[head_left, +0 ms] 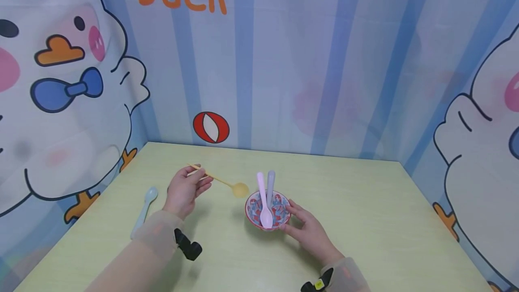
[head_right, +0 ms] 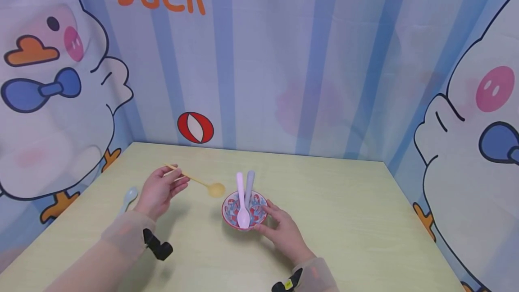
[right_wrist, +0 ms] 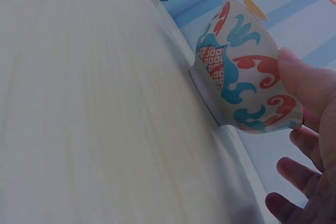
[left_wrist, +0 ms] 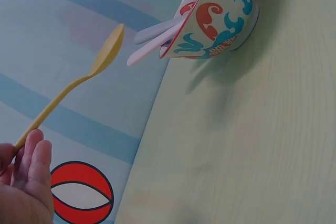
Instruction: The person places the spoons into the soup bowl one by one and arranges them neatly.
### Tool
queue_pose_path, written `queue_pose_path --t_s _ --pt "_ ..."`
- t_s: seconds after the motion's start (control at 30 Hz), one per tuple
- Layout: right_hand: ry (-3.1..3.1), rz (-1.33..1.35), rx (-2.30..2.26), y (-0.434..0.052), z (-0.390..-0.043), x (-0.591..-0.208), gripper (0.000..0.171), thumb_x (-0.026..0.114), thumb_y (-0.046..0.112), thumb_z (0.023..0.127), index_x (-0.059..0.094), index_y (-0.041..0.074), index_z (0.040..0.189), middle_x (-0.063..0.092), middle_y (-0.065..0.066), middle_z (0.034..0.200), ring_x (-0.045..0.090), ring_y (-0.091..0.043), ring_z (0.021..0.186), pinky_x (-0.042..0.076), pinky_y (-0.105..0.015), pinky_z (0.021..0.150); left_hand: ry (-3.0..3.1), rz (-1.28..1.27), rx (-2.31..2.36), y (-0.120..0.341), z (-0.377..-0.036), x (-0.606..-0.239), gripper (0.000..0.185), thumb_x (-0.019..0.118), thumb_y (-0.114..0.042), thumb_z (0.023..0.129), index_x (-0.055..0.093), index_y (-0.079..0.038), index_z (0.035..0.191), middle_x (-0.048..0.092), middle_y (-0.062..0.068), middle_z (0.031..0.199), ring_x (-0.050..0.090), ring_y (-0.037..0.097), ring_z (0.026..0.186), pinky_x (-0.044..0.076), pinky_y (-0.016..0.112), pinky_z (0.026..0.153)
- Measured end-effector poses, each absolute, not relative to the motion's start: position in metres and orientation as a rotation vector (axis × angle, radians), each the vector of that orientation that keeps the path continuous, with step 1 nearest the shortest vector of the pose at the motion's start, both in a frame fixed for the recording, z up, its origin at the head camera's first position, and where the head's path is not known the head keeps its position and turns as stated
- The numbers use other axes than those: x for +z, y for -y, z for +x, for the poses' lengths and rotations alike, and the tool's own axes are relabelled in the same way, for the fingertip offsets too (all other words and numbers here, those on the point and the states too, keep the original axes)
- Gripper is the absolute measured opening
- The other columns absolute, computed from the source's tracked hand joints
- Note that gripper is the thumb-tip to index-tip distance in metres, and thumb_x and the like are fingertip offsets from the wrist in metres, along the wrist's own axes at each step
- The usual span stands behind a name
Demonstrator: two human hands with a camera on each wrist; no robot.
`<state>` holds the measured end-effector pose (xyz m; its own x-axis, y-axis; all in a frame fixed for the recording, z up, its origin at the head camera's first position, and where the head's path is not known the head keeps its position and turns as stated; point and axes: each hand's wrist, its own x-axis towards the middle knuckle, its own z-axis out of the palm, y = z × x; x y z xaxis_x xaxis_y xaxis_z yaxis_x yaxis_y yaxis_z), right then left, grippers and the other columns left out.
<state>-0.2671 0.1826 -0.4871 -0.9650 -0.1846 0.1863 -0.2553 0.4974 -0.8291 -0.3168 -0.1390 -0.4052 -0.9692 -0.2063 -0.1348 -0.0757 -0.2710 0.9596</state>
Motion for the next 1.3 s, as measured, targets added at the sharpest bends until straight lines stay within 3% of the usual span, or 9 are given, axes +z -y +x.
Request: queue_pose_path --t_s 0.43,1.3 --pt "2.658 0.398 1.474 -0.183 -0.268 -0.489 0.062 0.076 0.034 0.082 0.055 0.008 0.135 0.039 -0.005 0.15 0.031 -0.033 0.139 0.022 -0.055 0.111 1.976 0.323 -2.359 0.124 -0.323 -0.404 0.037 0.06 -0.022 0.096 0.047 -0.009 0.128 0.056 0.019 0.124 0.069 0.018 0.09 0.054 0.028 0.08" --pt "2.664 0.39 1.469 -0.183 -0.267 -0.488 0.063 0.076 0.035 0.082 0.055 0.01 0.136 0.039 -0.002 0.15 0.03 -0.032 0.139 0.022 -0.055 0.111 2.231 0.282 -2.278 0.095 -0.331 -0.408 0.037 0.063 -0.019 0.095 0.049 -0.006 0.127 0.062 0.018 0.112 0.069 0.021 0.089 0.055 0.03 0.079"
